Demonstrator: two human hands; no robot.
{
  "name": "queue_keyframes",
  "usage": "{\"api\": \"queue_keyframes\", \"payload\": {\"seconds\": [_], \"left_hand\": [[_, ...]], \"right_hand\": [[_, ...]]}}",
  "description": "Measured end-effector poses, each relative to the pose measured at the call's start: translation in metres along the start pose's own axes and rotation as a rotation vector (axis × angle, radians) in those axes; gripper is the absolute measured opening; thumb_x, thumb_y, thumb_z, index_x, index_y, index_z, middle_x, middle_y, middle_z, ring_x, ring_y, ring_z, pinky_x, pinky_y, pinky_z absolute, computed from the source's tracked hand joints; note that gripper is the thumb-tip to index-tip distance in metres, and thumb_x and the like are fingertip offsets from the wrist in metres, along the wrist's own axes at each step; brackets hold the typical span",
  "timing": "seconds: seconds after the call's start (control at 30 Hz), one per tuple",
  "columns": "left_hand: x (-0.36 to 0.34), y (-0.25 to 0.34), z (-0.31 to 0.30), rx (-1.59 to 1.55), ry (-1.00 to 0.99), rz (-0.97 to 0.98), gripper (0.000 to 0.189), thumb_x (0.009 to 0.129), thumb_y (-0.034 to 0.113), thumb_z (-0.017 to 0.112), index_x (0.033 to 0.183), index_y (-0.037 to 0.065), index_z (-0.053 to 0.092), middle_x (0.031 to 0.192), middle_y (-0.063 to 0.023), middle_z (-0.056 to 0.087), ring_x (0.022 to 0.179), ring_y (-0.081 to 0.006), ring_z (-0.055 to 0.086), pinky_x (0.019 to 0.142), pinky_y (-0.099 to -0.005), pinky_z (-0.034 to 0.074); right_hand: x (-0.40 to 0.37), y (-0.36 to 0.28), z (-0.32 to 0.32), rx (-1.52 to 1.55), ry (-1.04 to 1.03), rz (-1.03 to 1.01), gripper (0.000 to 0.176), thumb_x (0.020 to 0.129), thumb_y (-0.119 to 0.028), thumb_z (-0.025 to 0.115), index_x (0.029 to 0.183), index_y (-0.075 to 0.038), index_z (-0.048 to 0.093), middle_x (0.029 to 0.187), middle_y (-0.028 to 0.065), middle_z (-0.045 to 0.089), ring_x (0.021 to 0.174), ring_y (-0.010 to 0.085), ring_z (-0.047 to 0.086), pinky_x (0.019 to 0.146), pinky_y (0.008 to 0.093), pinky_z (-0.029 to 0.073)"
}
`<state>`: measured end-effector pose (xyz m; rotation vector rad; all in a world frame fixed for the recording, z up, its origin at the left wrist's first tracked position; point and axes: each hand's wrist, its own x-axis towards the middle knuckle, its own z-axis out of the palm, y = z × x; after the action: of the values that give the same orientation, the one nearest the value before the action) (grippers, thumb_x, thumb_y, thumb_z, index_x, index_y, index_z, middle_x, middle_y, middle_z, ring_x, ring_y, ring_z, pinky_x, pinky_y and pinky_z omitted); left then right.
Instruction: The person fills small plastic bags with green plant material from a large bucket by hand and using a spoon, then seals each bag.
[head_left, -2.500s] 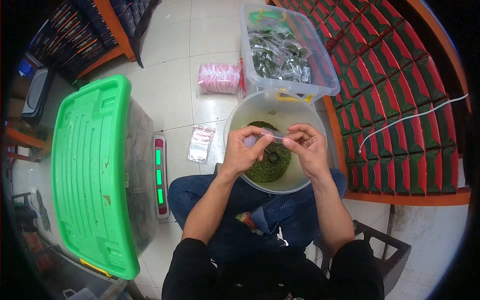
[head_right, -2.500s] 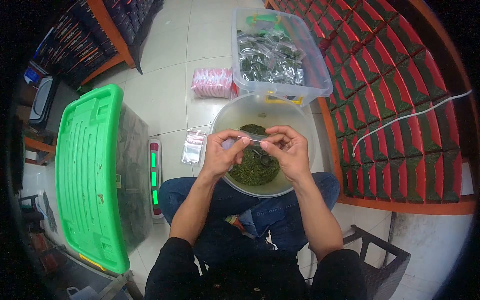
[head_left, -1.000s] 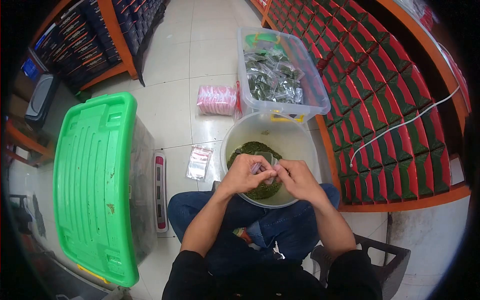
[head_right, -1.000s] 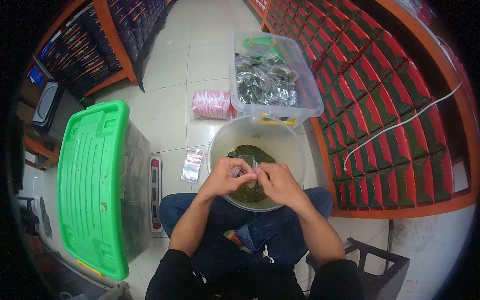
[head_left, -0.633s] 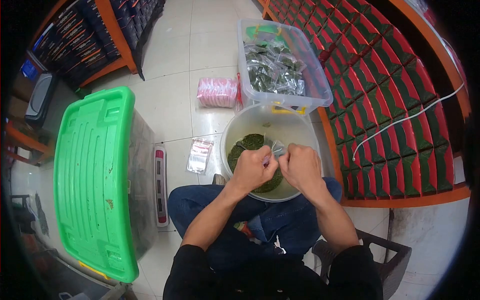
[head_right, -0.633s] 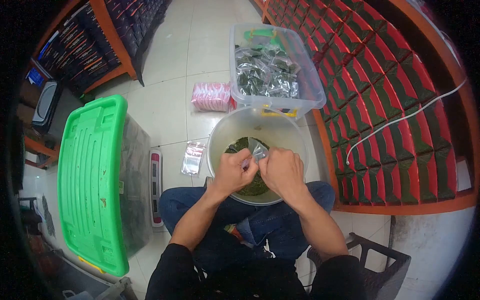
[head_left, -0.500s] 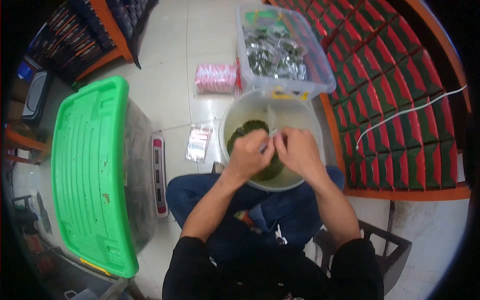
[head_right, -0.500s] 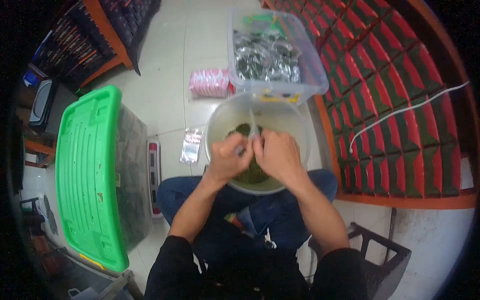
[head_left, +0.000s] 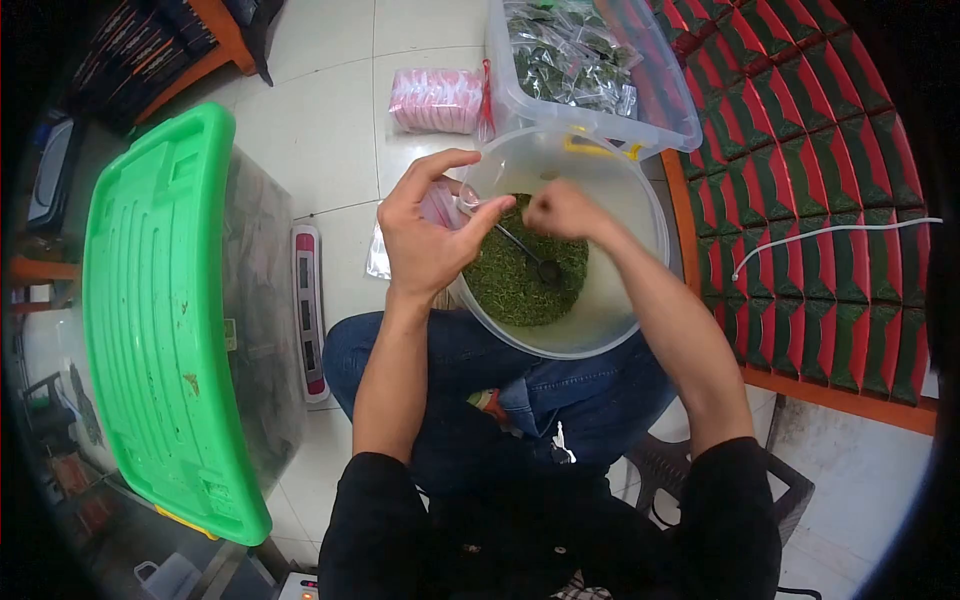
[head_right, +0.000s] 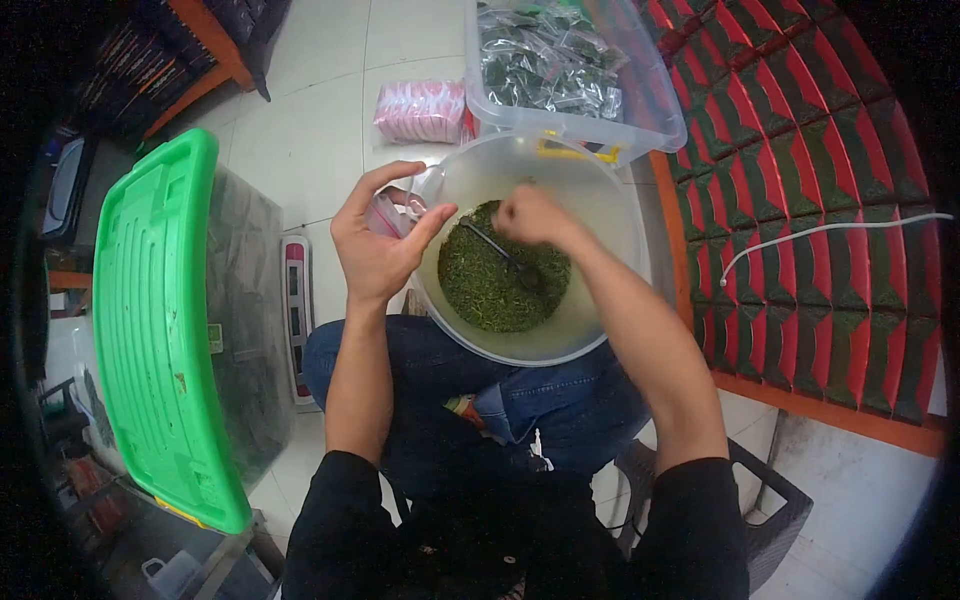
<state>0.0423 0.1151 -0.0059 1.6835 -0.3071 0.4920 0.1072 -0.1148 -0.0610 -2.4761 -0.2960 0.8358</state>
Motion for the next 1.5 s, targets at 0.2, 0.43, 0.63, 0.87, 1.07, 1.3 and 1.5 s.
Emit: {"api": "queue_keyframes", "payload": {"seconds": [0.2,0.43,0.63,0.87,1.07,1.3,1.5], "left_hand": [[0.001,-0.011,0.012,-0.298,0.018,-0.06,0.056,0.075,-0.004,0.086,0.125,0.003,0.063,0.088,-0.0025,0.069,0.071,-0.0061,0.061,0.063,-0.0218,0.05],[-0.007,-0.007,0.017,-0.413,-0.124,-0.296,0.056,0.079,-0.004,0.082,0.13,-0.003,0.058,0.126,-0.0166,0.065,0.084,-0.009,0.064,0.059,-0.0213,0.054],[-0.012,-0.004,0.025,-0.38,-0.218,-0.3,0.051,0.081,0.001,0.083,0.127,-0.002,0.061,0.122,-0.0177,0.067,0.077,-0.0101,0.066,0.054,-0.022,0.054],[-0.015,-0.016,0.028,-0.366,-0.141,-0.298,0.055,0.075,-0.003,0.087,0.124,-0.003,0.063,0.114,-0.0184,0.071,0.083,-0.0133,0.069,0.057,-0.0238,0.057],[-0.014,-0.01,0.03,-0.477,-0.123,-0.34,0.051,0.077,-0.007,0.084,0.123,-0.003,0.064,0.115,-0.0181,0.07,0.083,-0.0125,0.068,0.058,-0.024,0.057],[-0.015,0.001,0.032,-0.352,-0.12,-0.233,0.049,0.077,-0.003,0.085,0.122,0.001,0.066,0.112,-0.0126,0.071,0.079,-0.0094,0.066,0.058,-0.0229,0.053],[-0.02,0.017,0.04,0.047,-0.064,-0.041,0.044,0.075,0.008,0.089,0.114,0.004,0.07,0.107,-0.0096,0.073,0.065,-0.0106,0.064,0.055,-0.025,0.05]], "right_hand": [[0.032,0.013,0.075,-0.396,-0.003,0.344,0.03,0.09,-0.009,0.064,0.119,-0.003,0.07,0.135,0.021,0.061,0.118,0.0386,0.065,0.097,0.0485,0.056],[0.04,0.036,0.098,-0.274,-0.018,0.384,0.032,0.089,-0.008,0.064,0.121,-0.003,0.07,0.132,0.0215,0.064,0.121,0.0389,0.064,0.098,0.0481,0.056],[0.044,0.056,0.118,0.084,0.182,-0.076,0.036,0.087,-0.016,0.066,0.122,-0.014,0.071,0.114,0.0208,0.071,0.108,0.0375,0.069,0.091,0.0473,0.056],[0.005,0.008,0.108,0.385,0.278,-0.317,0.032,0.093,-0.011,0.06,0.125,-0.009,0.064,0.092,0.011,0.069,0.082,0.0256,0.069,0.076,0.0393,0.055],[-0.03,0.018,0.058,1.016,-0.16,0.099,0.022,0.104,-0.021,0.06,0.118,-0.005,0.061,0.092,0.0052,0.068,0.076,0.0113,0.064,0.067,0.0249,0.05],[-0.085,0.009,0.036,1.112,0.039,0.094,0.017,0.106,-0.019,0.057,0.111,-0.004,0.062,0.084,0.0027,0.065,0.069,0.0091,0.058,0.063,0.0215,0.046],[-0.148,-0.02,-0.042,0.844,0.875,-0.249,0.017,0.104,-0.017,0.059,0.109,-0.002,0.065,0.082,0.0037,0.066,0.069,0.008,0.058,0.061,0.0222,0.046]]}}
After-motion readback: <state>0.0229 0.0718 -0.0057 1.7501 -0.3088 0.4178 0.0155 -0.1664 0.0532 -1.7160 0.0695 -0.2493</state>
